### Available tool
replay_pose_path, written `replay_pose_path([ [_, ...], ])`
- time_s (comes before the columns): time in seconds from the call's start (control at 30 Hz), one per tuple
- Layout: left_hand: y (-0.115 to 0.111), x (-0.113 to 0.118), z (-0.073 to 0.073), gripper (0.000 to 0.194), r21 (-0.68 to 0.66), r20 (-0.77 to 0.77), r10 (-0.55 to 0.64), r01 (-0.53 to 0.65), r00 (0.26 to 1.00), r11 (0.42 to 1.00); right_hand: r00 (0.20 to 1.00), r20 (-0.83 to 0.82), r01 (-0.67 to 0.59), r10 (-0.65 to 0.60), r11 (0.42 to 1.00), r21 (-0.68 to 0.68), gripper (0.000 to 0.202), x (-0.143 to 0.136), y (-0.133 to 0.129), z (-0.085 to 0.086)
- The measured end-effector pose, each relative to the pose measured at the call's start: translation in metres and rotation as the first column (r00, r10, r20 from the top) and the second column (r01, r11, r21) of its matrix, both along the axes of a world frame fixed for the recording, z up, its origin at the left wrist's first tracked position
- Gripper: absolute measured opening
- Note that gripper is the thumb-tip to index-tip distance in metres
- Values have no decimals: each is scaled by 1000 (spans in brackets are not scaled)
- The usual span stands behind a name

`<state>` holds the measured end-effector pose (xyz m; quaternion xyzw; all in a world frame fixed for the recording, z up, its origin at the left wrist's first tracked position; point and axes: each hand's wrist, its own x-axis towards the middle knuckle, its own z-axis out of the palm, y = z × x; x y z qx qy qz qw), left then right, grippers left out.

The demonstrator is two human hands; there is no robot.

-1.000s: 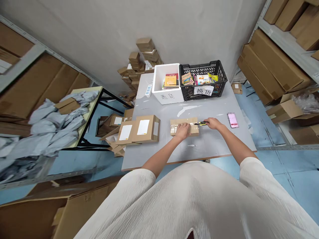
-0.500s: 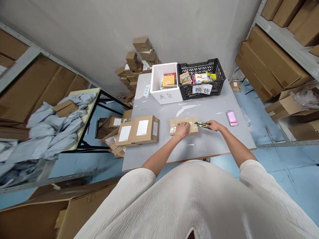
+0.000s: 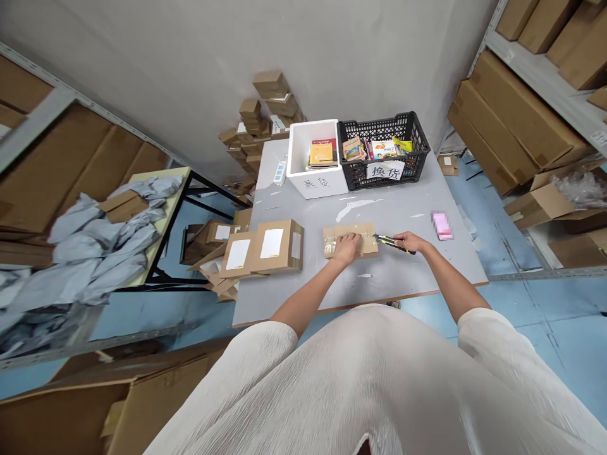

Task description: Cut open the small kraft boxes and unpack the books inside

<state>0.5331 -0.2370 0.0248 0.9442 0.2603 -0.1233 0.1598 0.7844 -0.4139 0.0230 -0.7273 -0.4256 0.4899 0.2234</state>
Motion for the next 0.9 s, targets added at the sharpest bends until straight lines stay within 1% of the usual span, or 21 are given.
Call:
replay_pose_path([
  [0.13, 0, 1, -3, 61, 12, -2, 0, 0, 1000, 1000, 999, 0, 44, -44, 999, 11, 37, -2, 1, -4],
  [0.23, 0, 1, -4, 57, 13, -15, -15, 15, 1000, 1000, 996, 8, 84, -84, 996, 33, 36, -1, -3, -6],
  [0.33, 1, -1, -4, 59, 11, 16, -20, 19, 1000, 1000, 985, 21, 171, -172, 984, 41, 32, 3, -11, -3],
  [0.4, 3, -1, -5, 62, 6, 56, -2, 1, 998, 1000, 973, 8, 231, -232, 972, 51, 30, 3, -16, 1],
  [0.5, 8, 3, -4, 49, 15, 105, 50, -52, 993, 999, 968, 11, 250, -251, 965, 79, 30, -3, -19, 8],
  [0.57, 11, 9, -4, 43, 34, 117, 74, -78, 990, 996, 973, 89, 202, -211, 974, 105, 31, -10, -20, 12],
  [0.67, 16, 15, -4, 48, 57, 132, 82, -90, 988, 994, 949, 300, 48, -94, 986, 157, 37, -20, -21, 18],
  [0.73, 17, 18, -6, 54, 68, 149, 81, -92, 986, 993, 896, 444, -75, -6, 984, 164, 42, -25, -22, 22],
  [0.8, 19, 20, -7, 56, 75, 150, 80, -92, 986, 993, 825, 560, -175, 75, 976, 127, 46, -29, -22, 24],
  [0.9, 22, 23, -8, 54, 66, 131, 75, -85, 989, 994, 732, 665, -234, 148, 971, 41, 50, -33, -22, 27],
])
